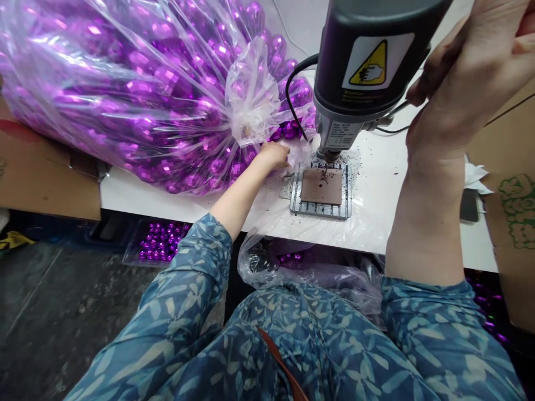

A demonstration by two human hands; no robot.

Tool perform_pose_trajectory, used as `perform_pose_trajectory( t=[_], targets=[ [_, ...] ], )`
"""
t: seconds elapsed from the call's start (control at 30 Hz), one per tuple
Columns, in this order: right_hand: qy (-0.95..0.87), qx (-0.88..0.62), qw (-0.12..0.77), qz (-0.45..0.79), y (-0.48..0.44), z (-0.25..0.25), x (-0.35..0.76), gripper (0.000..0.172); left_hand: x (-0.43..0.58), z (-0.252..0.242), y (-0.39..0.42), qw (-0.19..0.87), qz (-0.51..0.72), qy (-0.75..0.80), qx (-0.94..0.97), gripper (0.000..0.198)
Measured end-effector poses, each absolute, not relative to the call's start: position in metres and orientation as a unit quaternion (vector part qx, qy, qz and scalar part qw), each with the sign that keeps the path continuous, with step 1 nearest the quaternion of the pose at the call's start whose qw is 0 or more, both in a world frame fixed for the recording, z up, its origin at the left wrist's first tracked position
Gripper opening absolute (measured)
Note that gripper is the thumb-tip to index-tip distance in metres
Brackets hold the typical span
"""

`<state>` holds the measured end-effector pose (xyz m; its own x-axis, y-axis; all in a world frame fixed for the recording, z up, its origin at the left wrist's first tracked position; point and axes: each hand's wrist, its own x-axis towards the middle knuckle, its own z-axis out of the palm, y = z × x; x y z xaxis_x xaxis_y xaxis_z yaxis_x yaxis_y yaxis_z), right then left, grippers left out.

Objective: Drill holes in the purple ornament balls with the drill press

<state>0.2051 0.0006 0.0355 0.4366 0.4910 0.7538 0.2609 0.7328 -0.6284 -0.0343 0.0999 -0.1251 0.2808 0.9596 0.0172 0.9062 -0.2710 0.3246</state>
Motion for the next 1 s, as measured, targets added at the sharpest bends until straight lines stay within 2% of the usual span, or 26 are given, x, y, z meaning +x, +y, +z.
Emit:
perform_pose_trajectory(
  t=[0.1, 0.2, 0.3, 0.4, 0.53, 0.7, 1.0],
  targets=[
    [-0.5, -0.319, 0.8, 0.087, 0.0, 0.037, 0.202, 0.066, -0.039, -0.131, 0.099, 0.125, 0.173, 0.593, 0.776, 0.027],
    [-0.508, -0.321, 0.796, 0.071, -0.003, 0.038, 0.199, 0.063, -0.047, -0.132, 0.087, 0.158, 0.321, 0.534, 0.766, 0.034],
    [-0.512, -0.323, 0.793, 0.061, -0.004, 0.038, 0.199, 0.061, -0.048, -0.127, 0.06, 0.337, 0.426, 0.439, 0.715, 0.043],
    [-0.508, -0.329, 0.794, 0.06, -0.004, 0.038, 0.201, 0.065, -0.04, -0.122, 0.027, 0.547, 0.45, 0.395, 0.585, 0.043],
    [-0.505, -0.347, 0.787, 0.075, -0.01, 0.04, 0.2, 0.071, -0.024, -0.121, -0.002, 0.704, 0.46, 0.36, 0.403, 0.035],
    [-0.502, -0.35, 0.785, 0.098, -0.023, 0.044, 0.194, 0.074, -0.011, -0.123, -0.017, 0.746, 0.46, 0.352, 0.329, 0.022],
    [-0.503, -0.354, 0.779, 0.117, -0.022, 0.044, 0.194, 0.08, -0.001, -0.125, -0.026, 0.732, 0.459, 0.375, 0.336, 0.019]
  ],
)
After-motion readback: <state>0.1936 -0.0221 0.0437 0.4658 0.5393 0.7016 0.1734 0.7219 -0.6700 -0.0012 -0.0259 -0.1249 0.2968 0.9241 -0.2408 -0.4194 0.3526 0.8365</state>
